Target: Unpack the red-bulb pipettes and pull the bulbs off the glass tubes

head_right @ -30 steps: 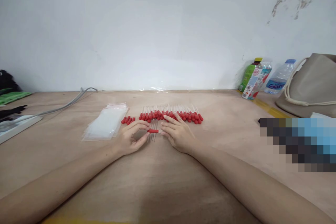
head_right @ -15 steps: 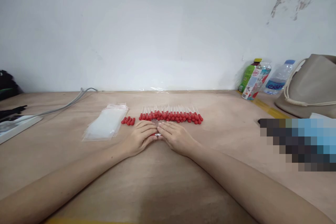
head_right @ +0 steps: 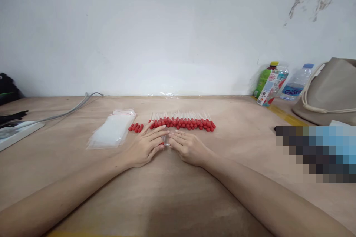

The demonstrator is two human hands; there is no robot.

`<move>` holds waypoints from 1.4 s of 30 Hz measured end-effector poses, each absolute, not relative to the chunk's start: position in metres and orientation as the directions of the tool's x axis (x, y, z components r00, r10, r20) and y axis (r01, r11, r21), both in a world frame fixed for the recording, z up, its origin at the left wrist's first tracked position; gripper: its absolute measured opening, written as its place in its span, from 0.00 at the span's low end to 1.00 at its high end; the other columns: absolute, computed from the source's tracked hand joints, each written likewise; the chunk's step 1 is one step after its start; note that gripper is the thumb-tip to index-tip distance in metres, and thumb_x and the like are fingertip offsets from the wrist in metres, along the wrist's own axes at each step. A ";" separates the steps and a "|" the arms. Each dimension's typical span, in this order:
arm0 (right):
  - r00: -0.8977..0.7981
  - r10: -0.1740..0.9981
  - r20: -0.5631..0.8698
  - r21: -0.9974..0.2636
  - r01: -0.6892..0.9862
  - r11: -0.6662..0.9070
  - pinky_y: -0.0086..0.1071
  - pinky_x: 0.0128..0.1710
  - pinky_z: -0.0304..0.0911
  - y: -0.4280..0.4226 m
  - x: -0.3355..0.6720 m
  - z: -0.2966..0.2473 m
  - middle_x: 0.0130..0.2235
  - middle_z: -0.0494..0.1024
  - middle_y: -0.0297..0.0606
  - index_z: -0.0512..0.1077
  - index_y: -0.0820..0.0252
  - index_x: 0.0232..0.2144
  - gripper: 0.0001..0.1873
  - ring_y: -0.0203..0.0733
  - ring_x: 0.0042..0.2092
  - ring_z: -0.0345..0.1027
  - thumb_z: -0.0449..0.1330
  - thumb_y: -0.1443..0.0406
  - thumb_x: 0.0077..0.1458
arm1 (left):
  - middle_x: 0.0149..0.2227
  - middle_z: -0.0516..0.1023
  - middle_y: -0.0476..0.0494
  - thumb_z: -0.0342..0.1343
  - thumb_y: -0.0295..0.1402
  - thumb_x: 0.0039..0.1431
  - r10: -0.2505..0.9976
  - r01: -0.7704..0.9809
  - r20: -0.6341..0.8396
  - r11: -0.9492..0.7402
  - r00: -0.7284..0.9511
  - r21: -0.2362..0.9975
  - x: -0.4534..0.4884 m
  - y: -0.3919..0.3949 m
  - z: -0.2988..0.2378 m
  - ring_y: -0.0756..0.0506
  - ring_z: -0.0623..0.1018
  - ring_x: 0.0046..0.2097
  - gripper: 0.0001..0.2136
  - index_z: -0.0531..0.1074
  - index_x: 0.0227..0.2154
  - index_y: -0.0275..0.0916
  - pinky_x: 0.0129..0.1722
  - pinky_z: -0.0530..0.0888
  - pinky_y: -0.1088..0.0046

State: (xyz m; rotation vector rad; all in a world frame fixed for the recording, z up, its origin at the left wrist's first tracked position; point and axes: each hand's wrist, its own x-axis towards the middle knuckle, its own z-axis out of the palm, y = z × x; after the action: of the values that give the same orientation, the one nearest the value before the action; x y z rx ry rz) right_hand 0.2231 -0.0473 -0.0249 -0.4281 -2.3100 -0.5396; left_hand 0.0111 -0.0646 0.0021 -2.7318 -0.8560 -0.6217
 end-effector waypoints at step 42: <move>-0.562 0.555 0.613 0.028 0.718 0.696 0.33 0.35 0.50 -0.055 0.190 -0.014 0.30 0.72 0.40 0.70 0.62 0.29 0.12 0.39 0.33 0.62 0.52 0.59 0.55 | 0.35 0.76 0.43 0.43 0.40 0.57 0.889 0.969 0.434 -0.218 0.149 0.115 -0.069 -0.015 0.030 0.42 0.73 0.40 0.14 0.71 0.31 0.39 0.39 0.67 0.68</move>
State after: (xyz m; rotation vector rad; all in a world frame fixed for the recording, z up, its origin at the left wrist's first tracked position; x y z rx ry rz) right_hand 0.1901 -0.0546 -0.0143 -0.9711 -2.3247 -0.3686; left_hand -0.0686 -0.0148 0.0298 -2.2277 -1.8306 -0.6220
